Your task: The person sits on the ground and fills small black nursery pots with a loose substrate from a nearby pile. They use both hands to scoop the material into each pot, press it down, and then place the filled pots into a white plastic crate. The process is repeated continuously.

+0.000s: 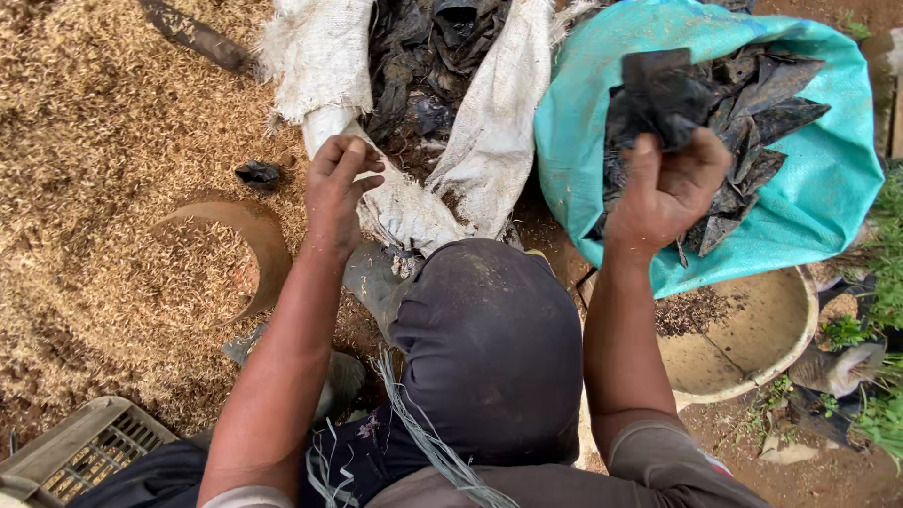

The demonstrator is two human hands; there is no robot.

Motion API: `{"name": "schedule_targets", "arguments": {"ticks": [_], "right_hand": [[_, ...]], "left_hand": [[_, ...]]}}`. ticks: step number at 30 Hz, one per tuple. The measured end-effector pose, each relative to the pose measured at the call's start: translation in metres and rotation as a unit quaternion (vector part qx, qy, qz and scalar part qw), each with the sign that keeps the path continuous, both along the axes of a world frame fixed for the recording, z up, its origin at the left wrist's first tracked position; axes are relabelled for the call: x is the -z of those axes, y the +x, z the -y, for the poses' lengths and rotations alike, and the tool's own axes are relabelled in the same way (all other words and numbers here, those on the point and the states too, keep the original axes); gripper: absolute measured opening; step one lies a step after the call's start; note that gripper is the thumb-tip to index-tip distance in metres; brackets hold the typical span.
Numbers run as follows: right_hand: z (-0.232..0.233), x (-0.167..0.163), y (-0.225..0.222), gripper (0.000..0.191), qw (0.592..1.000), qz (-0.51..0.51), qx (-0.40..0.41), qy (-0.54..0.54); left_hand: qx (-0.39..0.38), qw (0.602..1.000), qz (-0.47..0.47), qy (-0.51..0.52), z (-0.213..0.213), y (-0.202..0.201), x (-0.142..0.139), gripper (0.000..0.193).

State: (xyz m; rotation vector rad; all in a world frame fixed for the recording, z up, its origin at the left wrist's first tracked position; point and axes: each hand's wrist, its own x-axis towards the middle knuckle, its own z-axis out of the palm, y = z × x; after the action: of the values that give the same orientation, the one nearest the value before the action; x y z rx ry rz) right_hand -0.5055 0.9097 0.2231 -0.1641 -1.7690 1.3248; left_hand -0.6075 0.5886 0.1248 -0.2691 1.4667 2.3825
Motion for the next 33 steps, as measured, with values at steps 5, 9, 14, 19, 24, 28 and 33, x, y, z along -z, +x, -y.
{"name": "schedule_targets", "arguments": {"ticks": [5, 9, 14, 19, 24, 28, 33], "right_hand": [[-0.086, -0.057, 0.037, 0.038, 0.851, 0.156, 0.291, 0.407], [-0.075, -0.061, 0.035, 0.055, 0.814, 0.173, 0.227, 0.506], [0.011, -0.007, -0.001, 0.023, 0.965, 0.110, 0.045, 0.233], [0.081, 0.086, -0.121, 0.041, 0.883, 0.342, -0.195, 0.256], [0.094, 0.160, -0.172, 0.058, 0.773, 0.340, -0.094, 0.527], [0.075, 0.169, -0.171, 0.024, 0.824, 0.515, -0.117, 0.208], [0.066, 0.153, -0.133, 0.034, 0.803, 0.350, -0.333, -0.349]], "left_hand": [[0.003, 0.999, 0.034, 0.015, 0.000, 0.009, 0.007, 0.012], [0.033, 0.999, 0.024, 0.004, -0.007, 0.012, 0.008, 0.014], [0.080, 0.996, 0.029, -0.025, -0.004, 0.006, 0.011, 0.027], [0.111, 0.989, 0.050, -0.085, -0.006, 0.003, 0.017, 0.036], [0.114, 0.983, 0.087, -0.114, 0.001, 0.008, 0.030, 0.036], [0.108, 0.984, 0.097, -0.103, 0.008, 0.004, 0.041, 0.036], [0.120, 0.978, 0.078, -0.152, -0.016, -0.008, 0.038, 0.041]]}}
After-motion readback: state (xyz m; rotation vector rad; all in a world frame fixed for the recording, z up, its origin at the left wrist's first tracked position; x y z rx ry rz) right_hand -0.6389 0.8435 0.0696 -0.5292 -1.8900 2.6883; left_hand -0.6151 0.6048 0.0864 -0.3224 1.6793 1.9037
